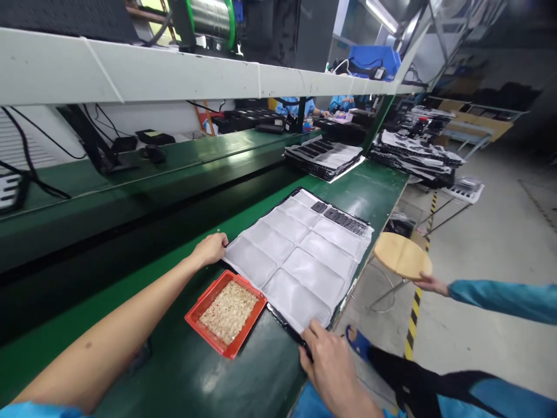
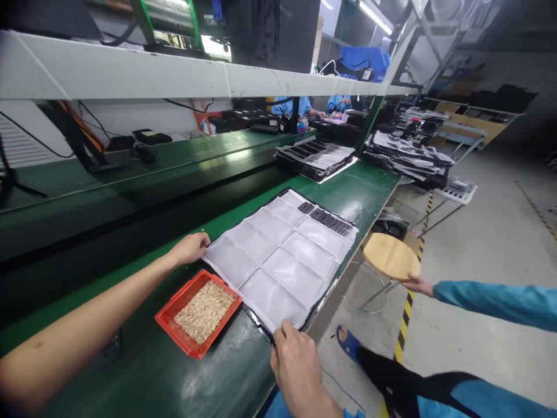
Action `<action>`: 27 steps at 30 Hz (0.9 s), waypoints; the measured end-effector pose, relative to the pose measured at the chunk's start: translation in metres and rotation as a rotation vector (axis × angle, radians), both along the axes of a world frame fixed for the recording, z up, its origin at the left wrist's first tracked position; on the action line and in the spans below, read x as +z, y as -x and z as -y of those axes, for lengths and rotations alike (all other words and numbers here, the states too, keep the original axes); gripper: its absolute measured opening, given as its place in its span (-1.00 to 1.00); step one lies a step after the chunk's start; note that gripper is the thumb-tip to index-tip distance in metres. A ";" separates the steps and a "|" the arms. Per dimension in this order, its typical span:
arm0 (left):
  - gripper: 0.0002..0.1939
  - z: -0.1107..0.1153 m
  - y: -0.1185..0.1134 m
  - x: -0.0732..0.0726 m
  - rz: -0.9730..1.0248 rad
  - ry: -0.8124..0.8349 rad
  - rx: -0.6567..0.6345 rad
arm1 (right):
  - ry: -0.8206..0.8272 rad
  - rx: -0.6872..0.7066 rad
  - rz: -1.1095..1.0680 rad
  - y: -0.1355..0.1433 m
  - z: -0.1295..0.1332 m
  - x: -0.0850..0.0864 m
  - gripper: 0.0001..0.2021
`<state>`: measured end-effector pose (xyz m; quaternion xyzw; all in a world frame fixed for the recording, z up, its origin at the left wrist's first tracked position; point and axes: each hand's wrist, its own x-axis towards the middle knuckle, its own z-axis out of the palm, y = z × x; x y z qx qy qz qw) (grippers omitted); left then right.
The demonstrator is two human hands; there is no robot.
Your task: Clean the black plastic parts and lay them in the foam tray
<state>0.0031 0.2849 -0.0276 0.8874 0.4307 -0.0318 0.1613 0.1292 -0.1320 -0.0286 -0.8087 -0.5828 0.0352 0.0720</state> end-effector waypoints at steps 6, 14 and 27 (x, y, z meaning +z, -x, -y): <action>-0.81 0.010 0.032 0.004 -0.047 0.003 -0.007 | 0.010 0.041 -0.030 0.026 0.009 0.002 -0.80; -0.76 0.038 0.093 0.012 -0.059 0.008 0.046 | 0.027 0.145 -0.009 0.069 0.026 -0.013 -0.82; -0.66 0.094 0.197 0.029 0.036 -0.026 0.177 | 0.100 0.458 -0.140 0.092 0.049 0.000 -0.87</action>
